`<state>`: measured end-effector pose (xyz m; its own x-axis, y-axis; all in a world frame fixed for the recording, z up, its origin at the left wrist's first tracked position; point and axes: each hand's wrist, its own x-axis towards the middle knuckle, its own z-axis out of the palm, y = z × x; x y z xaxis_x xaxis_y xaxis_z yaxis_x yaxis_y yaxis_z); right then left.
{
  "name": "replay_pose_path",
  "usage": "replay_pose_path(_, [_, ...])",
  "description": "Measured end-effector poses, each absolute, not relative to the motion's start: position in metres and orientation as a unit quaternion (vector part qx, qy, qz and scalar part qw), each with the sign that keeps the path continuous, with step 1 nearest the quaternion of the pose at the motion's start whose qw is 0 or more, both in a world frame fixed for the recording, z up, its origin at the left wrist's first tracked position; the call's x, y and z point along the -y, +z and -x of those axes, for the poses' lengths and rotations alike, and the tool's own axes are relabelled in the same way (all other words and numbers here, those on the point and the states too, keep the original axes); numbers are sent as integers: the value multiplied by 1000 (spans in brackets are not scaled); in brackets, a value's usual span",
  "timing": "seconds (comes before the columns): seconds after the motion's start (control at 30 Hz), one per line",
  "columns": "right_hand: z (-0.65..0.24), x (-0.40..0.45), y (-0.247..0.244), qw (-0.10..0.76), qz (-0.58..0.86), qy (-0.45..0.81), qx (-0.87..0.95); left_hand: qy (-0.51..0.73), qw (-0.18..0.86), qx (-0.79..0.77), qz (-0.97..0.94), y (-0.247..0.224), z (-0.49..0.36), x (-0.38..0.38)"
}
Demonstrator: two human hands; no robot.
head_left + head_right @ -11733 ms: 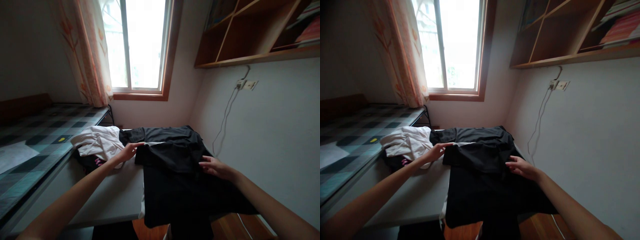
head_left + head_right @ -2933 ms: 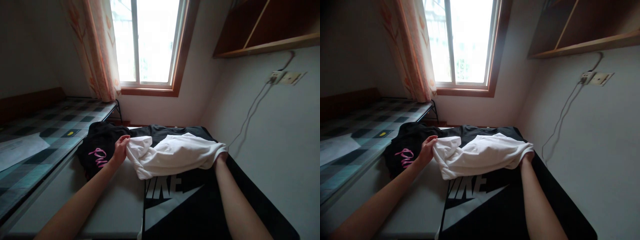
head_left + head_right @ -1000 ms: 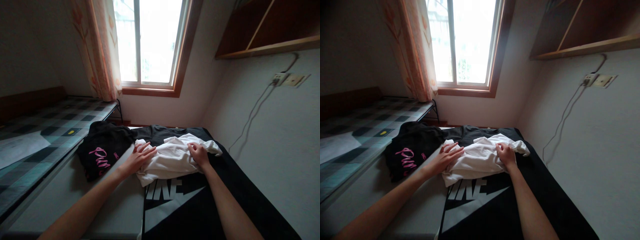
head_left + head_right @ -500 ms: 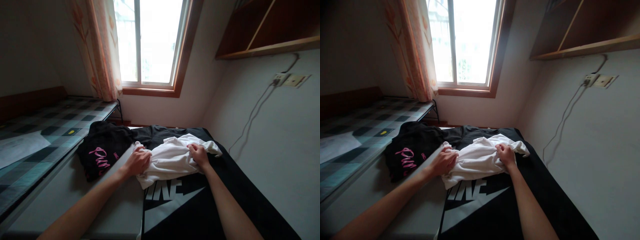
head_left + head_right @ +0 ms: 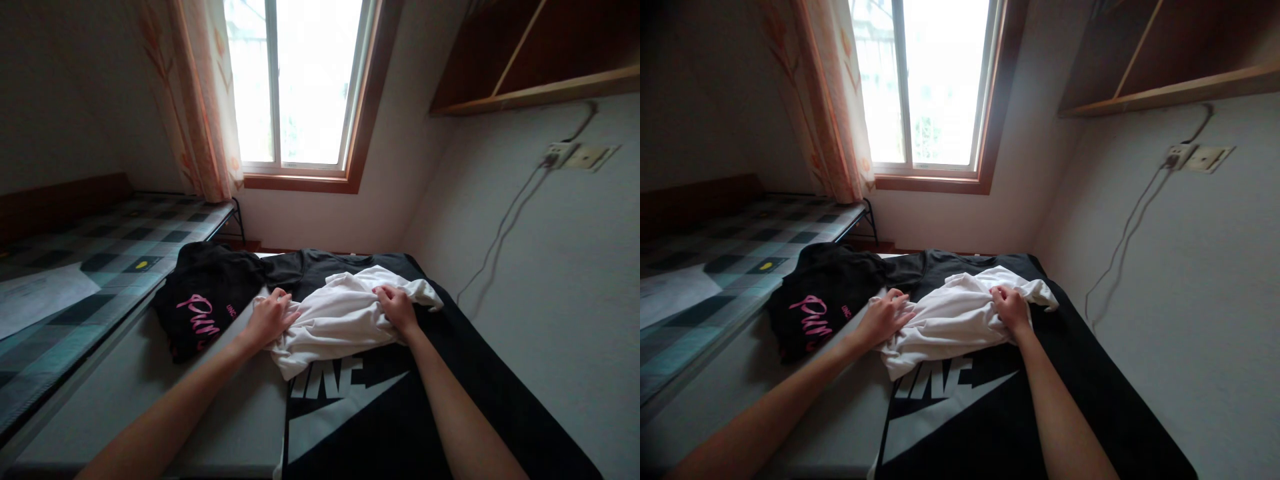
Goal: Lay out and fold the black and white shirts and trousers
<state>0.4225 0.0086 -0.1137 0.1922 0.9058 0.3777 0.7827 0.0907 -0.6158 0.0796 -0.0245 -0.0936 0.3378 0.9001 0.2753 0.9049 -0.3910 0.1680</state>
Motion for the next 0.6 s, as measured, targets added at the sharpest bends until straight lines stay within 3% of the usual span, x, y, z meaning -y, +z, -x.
replay_pose_path(0.6, [-420, -7, -110, 383, 678, 90, 621, -163, 6, 572, 804, -98, -82, 23])
